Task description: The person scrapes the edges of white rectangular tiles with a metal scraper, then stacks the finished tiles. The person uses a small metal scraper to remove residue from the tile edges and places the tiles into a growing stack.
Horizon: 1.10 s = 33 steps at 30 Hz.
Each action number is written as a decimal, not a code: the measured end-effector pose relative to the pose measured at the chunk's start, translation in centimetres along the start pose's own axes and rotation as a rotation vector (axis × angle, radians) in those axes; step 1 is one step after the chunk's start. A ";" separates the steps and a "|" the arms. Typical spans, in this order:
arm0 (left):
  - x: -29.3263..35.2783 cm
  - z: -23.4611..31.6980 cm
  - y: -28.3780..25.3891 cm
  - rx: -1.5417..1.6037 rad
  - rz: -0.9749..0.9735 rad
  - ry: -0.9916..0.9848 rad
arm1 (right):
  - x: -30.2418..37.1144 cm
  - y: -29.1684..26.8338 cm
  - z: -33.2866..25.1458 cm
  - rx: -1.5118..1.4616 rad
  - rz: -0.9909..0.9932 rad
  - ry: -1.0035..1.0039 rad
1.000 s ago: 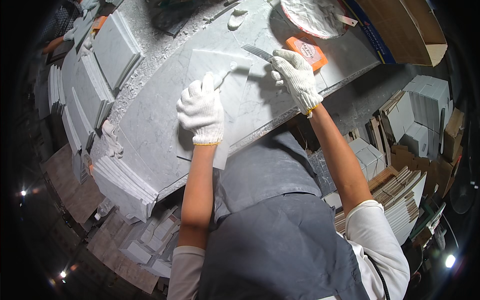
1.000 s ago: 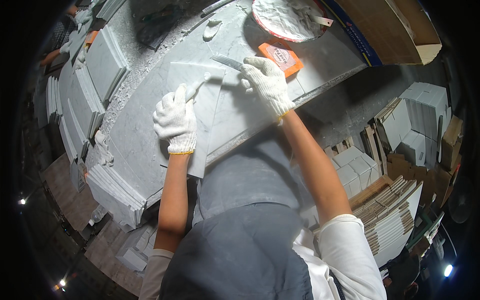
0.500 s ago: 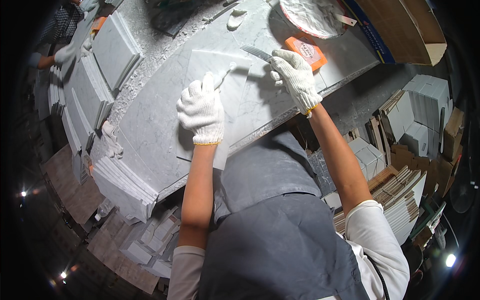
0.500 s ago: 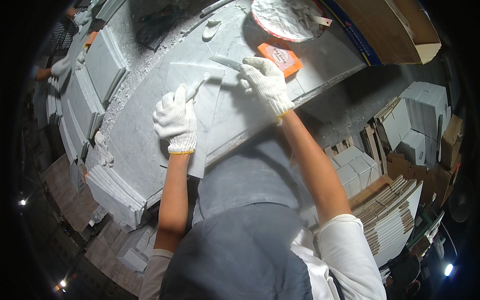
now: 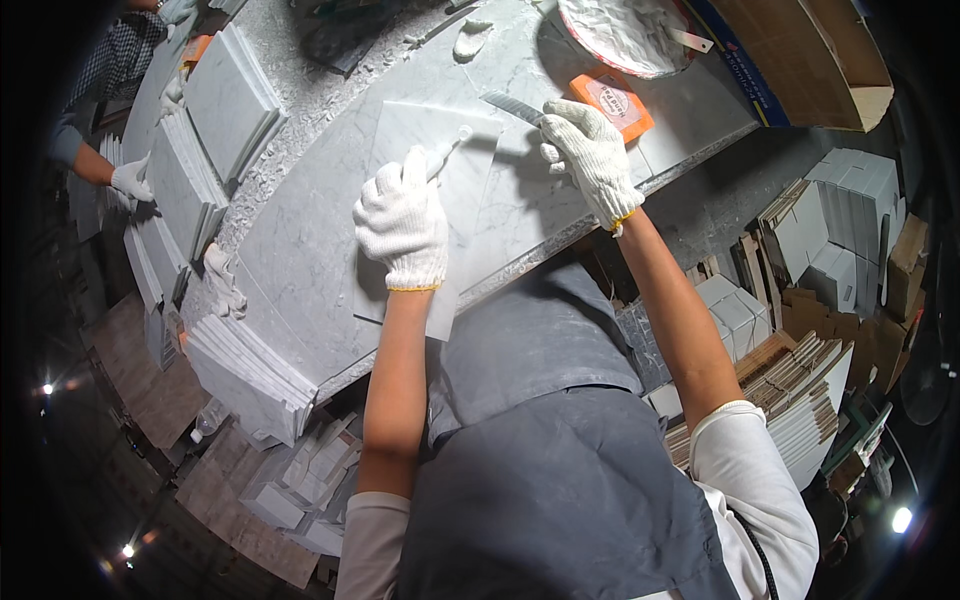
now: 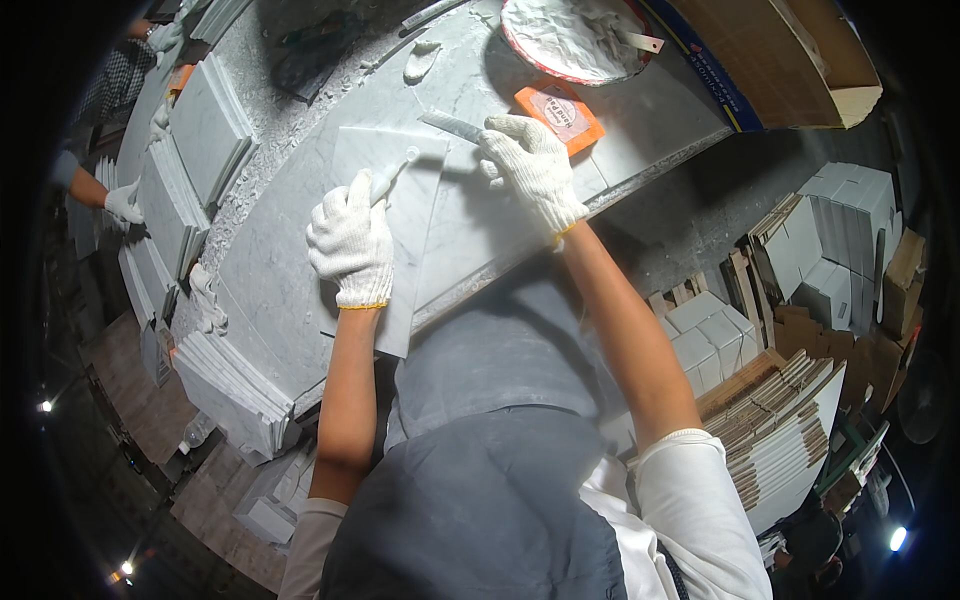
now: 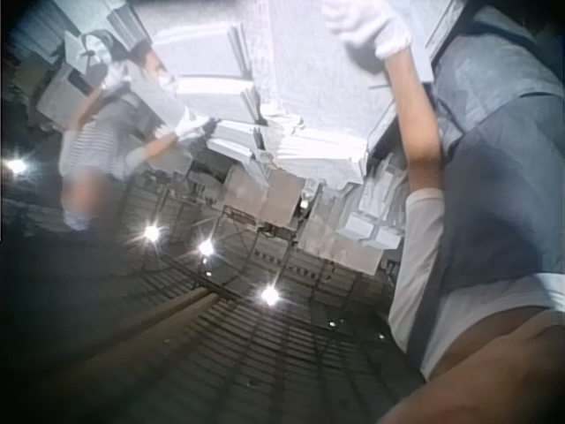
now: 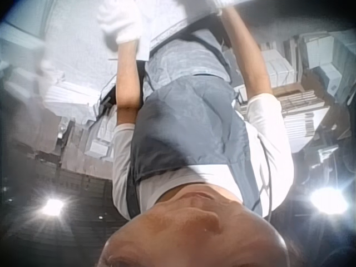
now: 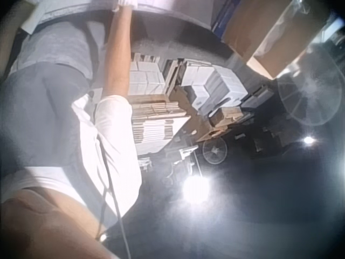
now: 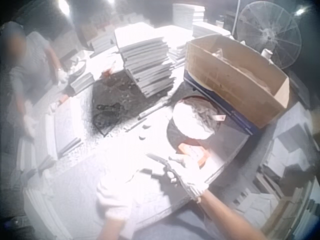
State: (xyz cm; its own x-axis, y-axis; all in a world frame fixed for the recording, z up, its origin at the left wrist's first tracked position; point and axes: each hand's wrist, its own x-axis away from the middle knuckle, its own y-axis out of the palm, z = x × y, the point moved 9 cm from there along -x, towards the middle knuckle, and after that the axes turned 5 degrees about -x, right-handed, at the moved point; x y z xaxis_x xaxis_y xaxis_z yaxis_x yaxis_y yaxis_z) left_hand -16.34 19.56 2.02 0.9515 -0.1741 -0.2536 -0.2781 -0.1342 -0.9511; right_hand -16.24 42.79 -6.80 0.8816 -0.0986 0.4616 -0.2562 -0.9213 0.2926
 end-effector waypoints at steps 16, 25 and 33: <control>3.5 -13.7 5.4 1.040 0.058 -0.948 | 0.3 0.3 0.0 -0.015 0.025 0.066; 5.0 -17.1 8.0 0.982 0.050 -0.939 | 1.7 -0.3 1.5 -0.139 0.050 0.104; 6.6 -16.7 1.9 0.579 0.137 -0.758 | 7.2 1.6 3.3 -0.184 0.009 0.216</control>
State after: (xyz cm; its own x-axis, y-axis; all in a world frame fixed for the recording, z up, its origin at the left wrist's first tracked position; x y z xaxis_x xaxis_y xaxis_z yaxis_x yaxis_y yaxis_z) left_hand -12.82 1.83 1.50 0.8039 0.5516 -0.2224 -0.4785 0.3778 -0.7927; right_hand -9.00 39.34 -5.73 0.7791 -0.0056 0.6269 -0.3487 -0.8348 0.4260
